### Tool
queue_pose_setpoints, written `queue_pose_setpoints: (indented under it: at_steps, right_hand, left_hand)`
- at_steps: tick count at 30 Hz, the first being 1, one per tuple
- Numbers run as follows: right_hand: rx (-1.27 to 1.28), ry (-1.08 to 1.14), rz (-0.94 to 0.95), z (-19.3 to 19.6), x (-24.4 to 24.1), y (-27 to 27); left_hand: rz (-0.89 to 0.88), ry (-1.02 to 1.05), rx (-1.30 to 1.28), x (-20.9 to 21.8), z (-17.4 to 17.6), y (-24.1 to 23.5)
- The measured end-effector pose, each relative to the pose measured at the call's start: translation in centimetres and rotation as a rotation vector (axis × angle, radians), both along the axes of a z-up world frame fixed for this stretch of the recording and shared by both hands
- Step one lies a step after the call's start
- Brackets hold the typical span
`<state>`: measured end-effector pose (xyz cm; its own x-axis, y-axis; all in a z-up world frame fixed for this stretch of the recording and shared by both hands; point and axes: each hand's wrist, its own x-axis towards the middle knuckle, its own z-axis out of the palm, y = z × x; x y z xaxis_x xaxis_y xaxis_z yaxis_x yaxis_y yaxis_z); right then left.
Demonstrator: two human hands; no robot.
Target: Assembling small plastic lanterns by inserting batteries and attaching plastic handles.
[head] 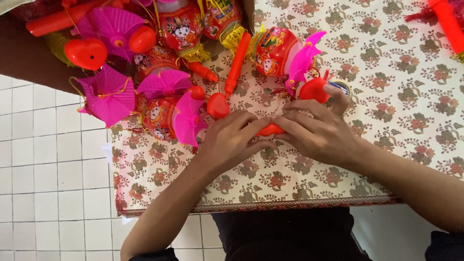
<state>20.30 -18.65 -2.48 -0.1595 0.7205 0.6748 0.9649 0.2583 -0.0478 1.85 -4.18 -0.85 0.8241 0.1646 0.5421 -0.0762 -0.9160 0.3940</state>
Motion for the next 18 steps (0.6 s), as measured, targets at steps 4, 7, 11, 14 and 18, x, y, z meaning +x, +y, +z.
queue_pose_setpoints:
  at_steps: [4, 7, 11, 14, 18]
  right_hand:
    - [-0.013, 0.093, 0.028, 1.2, 0.1, 0.1]
    - [0.0, -0.06, 0.001, 1.2, 0.7, 0.2]
    - [0.007, -0.038, 0.022, 1.7, 0.6, 0.4]
    - [-0.006, -0.064, 0.001, 1.3, 0.7, 0.2]
    - [-0.002, -0.075, 0.0, 1.3, 0.7, 0.2]
  left_hand:
    - [0.019, -0.02, 0.04, 0.0, -0.3, 0.1]
    - [-0.029, -0.033, 0.108, 0.0, -0.1, 0.1]
    - [0.033, 0.044, 0.078, 0.0, -1.1, -0.3]
    - [0.044, 0.129, -0.018, -0.1, -1.0, -0.7]
    - [0.049, 0.114, 0.004, -0.1, -0.9, -0.6]
